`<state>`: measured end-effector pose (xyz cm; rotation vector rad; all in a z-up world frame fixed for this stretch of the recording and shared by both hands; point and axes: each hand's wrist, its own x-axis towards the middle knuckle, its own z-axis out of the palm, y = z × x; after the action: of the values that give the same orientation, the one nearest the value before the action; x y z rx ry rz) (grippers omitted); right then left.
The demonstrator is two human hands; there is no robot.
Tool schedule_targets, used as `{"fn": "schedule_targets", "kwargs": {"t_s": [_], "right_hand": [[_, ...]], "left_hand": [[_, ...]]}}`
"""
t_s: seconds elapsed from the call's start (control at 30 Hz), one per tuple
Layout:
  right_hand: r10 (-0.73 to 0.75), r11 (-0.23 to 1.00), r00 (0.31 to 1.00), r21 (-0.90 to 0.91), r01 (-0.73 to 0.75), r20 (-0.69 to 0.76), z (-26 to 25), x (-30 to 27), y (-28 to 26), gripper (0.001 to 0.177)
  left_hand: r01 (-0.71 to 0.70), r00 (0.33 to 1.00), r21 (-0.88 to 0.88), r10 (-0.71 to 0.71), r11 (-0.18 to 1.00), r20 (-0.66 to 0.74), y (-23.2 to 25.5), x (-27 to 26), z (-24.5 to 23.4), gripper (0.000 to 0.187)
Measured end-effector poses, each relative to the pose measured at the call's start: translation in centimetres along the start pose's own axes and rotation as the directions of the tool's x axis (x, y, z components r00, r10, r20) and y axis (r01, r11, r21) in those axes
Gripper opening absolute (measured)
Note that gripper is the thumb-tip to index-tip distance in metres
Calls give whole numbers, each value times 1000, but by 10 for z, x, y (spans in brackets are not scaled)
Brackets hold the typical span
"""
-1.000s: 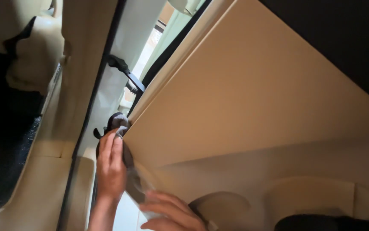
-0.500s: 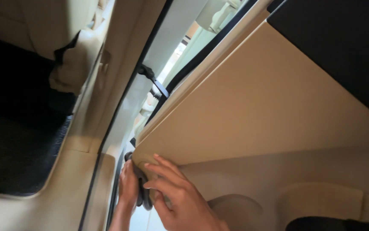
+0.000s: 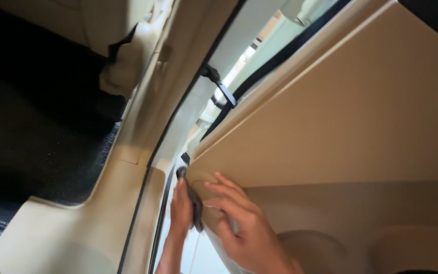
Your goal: Cleaning the interior panels of a car door using a cleaning spray and a cloth.
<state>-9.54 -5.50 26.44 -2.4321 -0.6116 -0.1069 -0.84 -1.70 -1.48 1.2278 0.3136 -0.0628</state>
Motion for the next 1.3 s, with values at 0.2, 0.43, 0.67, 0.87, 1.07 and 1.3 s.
{"fn": "schedule_targets", "kwargs": {"t_s": [0.2,0.43,0.67,0.87,1.07,1.3], "right_hand": [[-58,997,982,34,65,-181,0,-24,22,31],[4,998,931,62,20,-364,-4,-35,19,28],[80,974,906,226,18,-416,5,-52,29,26],[71,961,892,269,58,-446,2,-58,37,27],[97,963,883,268,34,-460,8,-58,26,25],[122,942,842,328,68,-526,12,-64,44,23]], "left_hand": [[-282,954,50,285,958,-88,85,-18,17,49],[-606,793,111,609,788,13,133,-22,24,46],[13,999,121,-19,993,49,14,2,-5,54],[-240,966,104,248,965,-72,58,-10,15,47],[-590,808,13,589,808,7,210,-55,39,43],[-611,792,53,609,790,43,174,-31,21,46]]}}
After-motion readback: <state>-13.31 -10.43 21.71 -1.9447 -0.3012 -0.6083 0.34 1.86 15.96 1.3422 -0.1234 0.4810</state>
